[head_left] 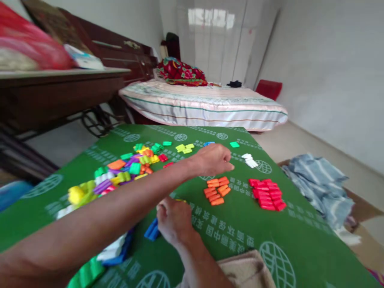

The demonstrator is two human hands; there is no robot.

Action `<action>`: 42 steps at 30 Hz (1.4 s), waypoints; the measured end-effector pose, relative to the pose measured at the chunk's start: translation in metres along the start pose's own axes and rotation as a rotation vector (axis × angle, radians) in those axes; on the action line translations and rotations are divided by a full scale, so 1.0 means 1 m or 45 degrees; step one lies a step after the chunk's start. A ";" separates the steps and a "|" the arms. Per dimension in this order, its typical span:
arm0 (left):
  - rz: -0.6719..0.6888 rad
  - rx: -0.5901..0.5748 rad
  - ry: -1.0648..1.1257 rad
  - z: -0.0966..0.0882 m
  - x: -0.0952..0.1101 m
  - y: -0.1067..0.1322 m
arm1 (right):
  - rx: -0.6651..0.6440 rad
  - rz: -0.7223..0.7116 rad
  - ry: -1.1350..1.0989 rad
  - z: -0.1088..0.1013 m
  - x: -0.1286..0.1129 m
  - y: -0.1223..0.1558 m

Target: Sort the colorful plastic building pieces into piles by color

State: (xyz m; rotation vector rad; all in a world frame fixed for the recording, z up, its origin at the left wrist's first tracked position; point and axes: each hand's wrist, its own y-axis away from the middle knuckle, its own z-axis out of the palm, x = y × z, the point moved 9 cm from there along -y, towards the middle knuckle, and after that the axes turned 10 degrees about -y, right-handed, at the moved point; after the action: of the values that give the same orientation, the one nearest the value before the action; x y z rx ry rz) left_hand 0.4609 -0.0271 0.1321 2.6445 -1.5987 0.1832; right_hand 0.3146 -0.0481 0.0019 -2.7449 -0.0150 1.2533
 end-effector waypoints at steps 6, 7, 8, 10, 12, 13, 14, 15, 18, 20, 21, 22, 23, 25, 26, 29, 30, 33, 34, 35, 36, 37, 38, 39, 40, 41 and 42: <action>-0.586 0.032 0.080 -0.023 -0.126 0.167 | 0.144 0.011 -0.047 -0.009 0.010 0.011; -0.690 0.046 0.088 -0.023 -0.142 0.199 | 0.148 0.004 -0.082 -0.007 0.012 0.012; -0.787 0.068 0.088 -0.021 -0.155 0.230 | 0.149 -0.001 -0.111 -0.006 0.013 0.014; -0.937 0.114 0.107 -0.013 -0.171 0.288 | 0.156 -0.005 -0.147 -0.004 0.015 0.017; -1.078 0.151 0.137 -0.001 -0.180 0.338 | 0.159 -0.004 -0.175 -0.003 0.017 0.020; -1.125 0.164 0.155 0.007 -0.181 0.359 | 0.157 -0.005 -0.193 -0.003 0.018 0.021; -1.167 0.175 0.171 0.015 -0.182 0.376 | 0.150 -0.005 -0.213 -0.002 0.020 0.022; -1.204 0.188 0.184 0.022 -0.181 0.391 | 0.142 -0.003 -0.232 0.000 0.021 0.023; -1.294 0.246 0.193 0.041 -0.181 0.422 | 0.113 0.026 -0.267 0.004 0.028 0.024; -1.319 0.292 0.193 0.050 -0.181 0.433 | 0.098 0.040 -0.289 0.005 0.032 0.025; -1.313 0.307 0.197 0.054 -0.182 0.434 | 0.094 0.044 -0.303 0.005 0.033 0.025; -1.295 0.318 0.205 0.058 -0.182 0.434 | 0.092 0.046 -0.317 0.005 0.033 0.025; -1.266 0.326 0.215 0.060 -0.183 0.433 | 0.094 0.049 -0.330 0.005 0.033 0.025; -1.190 0.328 0.228 0.064 -0.184 0.426 | 0.101 0.058 -0.349 0.003 0.033 0.026; -1.152 0.325 0.225 0.064 -0.184 0.422 | 0.102 0.060 -0.355 0.003 0.033 0.026; -1.060 0.264 0.188 0.064 -0.186 0.410 | 0.094 0.061 -0.370 0.003 0.032 0.027; -1.035 0.232 0.169 0.064 -0.186 0.407 | 0.088 0.059 -0.376 0.004 0.032 0.027; -1.004 0.144 0.135 0.064 -0.189 0.400 | 0.086 0.054 -0.392 0.006 0.033 0.026; -1.015 0.121 0.130 0.064 -0.191 0.400 | 0.089 0.053 -0.396 0.006 0.033 0.026; -1.035 0.100 0.128 0.065 -0.193 0.400 | 0.093 0.049 -0.399 0.006 0.033 0.026; -1.061 0.081 0.124 0.066 -0.195 0.400 | 0.096 0.043 -0.401 0.006 0.033 0.025; -1.089 0.064 0.120 0.067 -0.198 0.401 | 0.097 0.034 -0.402 0.007 0.033 0.025; -1.113 0.051 0.117 0.067 -0.199 0.402 | 0.096 0.024 -0.402 0.007 0.032 0.025; -1.132 0.043 0.113 0.068 -0.201 0.402 | 0.092 0.014 -0.400 0.007 0.032 0.024; -1.148 0.042 0.111 0.068 -0.202 0.402 | 0.087 0.006 -0.397 0.008 0.031 0.024; -1.161 0.045 0.110 0.068 -0.202 0.403 | 0.083 0.002 -0.394 0.008 0.031 0.024; -1.174 0.056 0.107 0.068 -0.203 0.403 | 0.080 0.001 -0.390 0.009 0.030 0.024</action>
State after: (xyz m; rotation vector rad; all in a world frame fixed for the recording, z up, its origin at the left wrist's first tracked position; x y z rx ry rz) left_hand 0.0164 -0.0434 0.0306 3.0203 -0.2438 0.2684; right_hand 0.3269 -0.0692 -0.0292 -2.4748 -0.0030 1.6305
